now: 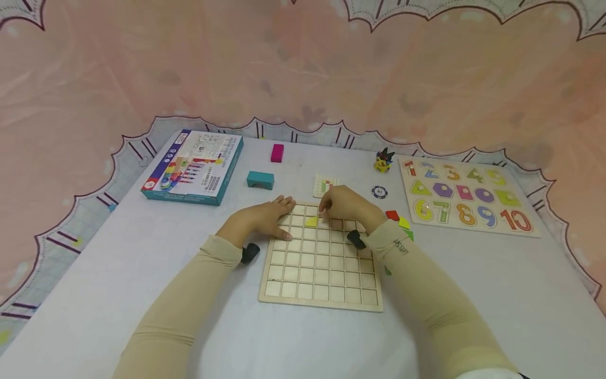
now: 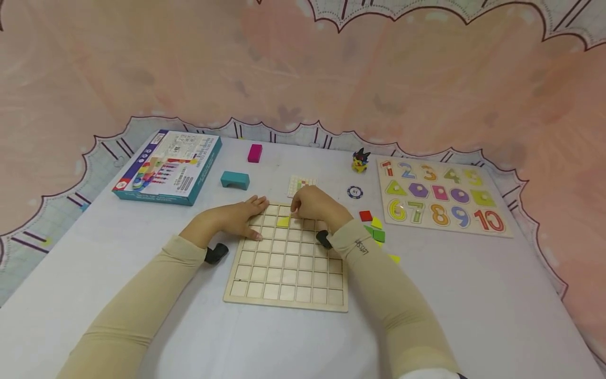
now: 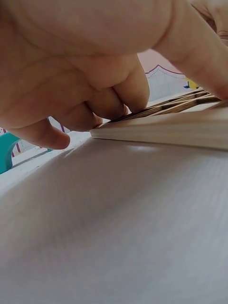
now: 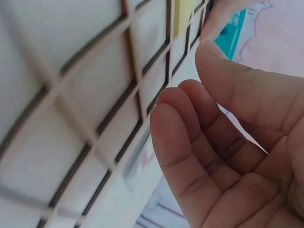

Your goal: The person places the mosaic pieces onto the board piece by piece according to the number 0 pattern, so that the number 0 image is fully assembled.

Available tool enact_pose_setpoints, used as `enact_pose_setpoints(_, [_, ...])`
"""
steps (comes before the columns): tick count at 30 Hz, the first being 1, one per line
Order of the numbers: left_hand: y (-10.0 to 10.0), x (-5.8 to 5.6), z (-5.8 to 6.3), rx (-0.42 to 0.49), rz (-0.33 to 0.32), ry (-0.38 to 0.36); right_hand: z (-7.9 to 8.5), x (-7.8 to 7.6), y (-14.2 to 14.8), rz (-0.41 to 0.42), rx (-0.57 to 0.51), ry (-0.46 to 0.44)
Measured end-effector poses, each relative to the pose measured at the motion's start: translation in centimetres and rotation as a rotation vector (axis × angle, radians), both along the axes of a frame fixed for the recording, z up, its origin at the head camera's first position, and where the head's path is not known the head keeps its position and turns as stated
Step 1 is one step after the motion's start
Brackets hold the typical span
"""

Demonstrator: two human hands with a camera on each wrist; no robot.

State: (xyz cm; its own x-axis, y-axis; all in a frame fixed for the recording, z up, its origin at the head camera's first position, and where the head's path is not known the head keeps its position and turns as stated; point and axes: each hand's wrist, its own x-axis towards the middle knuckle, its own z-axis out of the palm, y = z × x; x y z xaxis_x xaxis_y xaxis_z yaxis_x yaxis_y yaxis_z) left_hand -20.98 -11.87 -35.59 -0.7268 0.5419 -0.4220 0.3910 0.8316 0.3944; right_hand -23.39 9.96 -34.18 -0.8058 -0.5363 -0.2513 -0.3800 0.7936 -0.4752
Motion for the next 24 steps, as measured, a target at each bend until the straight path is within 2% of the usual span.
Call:
enact_pose_setpoints(12, [0.0, -0.2, -0.3, -0.005, 0.013, -0.007, 1.3, -0.1, 5.0, -0.101, 0.021, -0.021])
enact_pose_setpoints(19, [0.1, -0.2, -0.3, -0.011, 0.01, -0.015, 1.3, -0.5, 8.9, -0.146, 0.023, 0.016])
enact_pose_setpoints(24, [0.1, -0.2, -0.3, -0.009, 0.022, -0.018, 0.9, -0.6, 11.2, -0.185, 0.018, 0.004])
